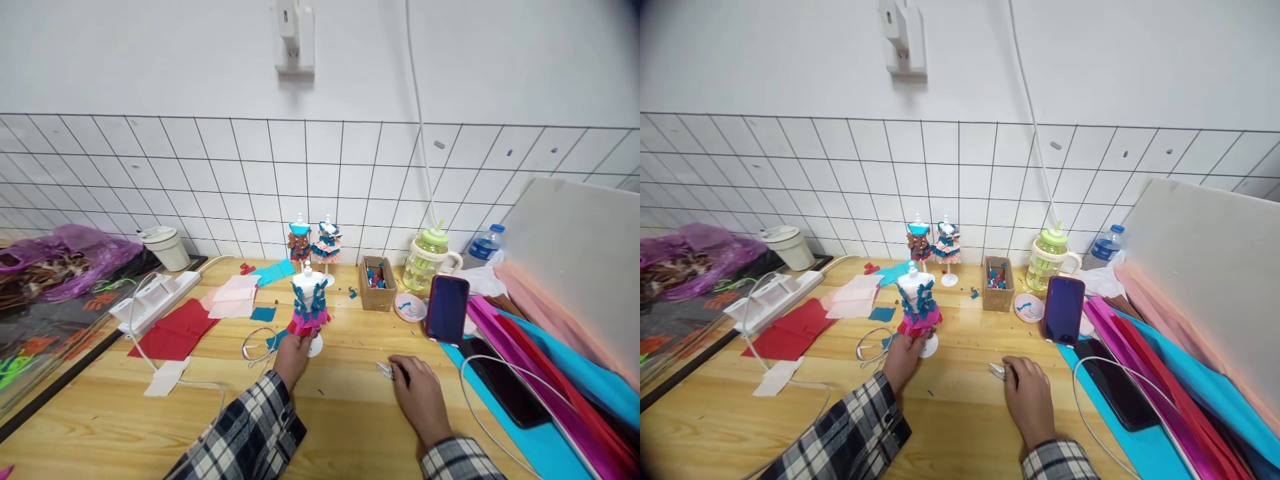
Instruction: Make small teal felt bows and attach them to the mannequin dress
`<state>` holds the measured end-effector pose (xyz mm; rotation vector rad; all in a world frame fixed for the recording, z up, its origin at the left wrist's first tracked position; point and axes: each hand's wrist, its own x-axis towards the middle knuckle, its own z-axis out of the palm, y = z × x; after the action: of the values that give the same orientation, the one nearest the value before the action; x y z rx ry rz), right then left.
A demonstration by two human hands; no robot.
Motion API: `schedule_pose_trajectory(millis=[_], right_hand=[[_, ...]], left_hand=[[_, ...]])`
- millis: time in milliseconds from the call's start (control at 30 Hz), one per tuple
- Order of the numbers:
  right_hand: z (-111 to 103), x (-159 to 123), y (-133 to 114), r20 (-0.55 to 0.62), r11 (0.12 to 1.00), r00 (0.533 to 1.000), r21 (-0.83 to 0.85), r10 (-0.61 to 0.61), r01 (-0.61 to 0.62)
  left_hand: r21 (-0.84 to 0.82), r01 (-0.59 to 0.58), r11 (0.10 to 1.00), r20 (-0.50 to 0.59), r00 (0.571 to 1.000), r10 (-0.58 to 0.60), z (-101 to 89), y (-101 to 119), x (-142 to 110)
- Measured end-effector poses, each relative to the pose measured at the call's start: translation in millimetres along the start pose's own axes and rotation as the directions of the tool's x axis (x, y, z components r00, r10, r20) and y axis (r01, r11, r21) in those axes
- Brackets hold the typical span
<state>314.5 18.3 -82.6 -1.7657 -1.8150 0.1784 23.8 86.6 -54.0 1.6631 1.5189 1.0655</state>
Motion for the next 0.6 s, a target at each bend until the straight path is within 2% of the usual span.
schedule_pose_trajectory(millis=[167, 233, 300, 400, 533, 600], right_hand=[[-9, 21, -7, -0.104, 0.997, 0.994, -0.063, 0.038, -0.045], [-14, 41, -12, -0.084, 0.979, 0.99, -0.16, 0.112, -0.124], [-17, 62, -14, -0.044, 0.925, 0.974, -0.308, 0.222, -0.225], [-16, 87, -11, 0.011, 0.849, 0.951, -0.454, 0.309, -0.271], [-13, 97, -1, 0.035, 0.813, 0.94, -0.512, 0.341, -0.276], [-14, 94, -1, 0.038, 0.812, 0.947, -0.526, 0.319, -0.253]], left_hand=[[0.048, -0.057, 0.997, 0.053, 0.997, 0.055, 4.4, 1, 8], [0.107, -0.072, 0.992, 0.083, 0.995, 0.063, 5.4, 2, 10], [0.137, -0.08, 0.987, 0.102, 0.993, 0.066, 5.6, 3, 10], [0.162, -0.098, 0.982, 0.13, 0.988, 0.077, 5.2, 3, 11], [0.251, -0.196, 0.948, 0.067, 0.98, 0.185, 3.9, 3, 12], [0.278, -0.187, 0.942, 0.055, 0.982, 0.179, 3.3, 4, 12]])
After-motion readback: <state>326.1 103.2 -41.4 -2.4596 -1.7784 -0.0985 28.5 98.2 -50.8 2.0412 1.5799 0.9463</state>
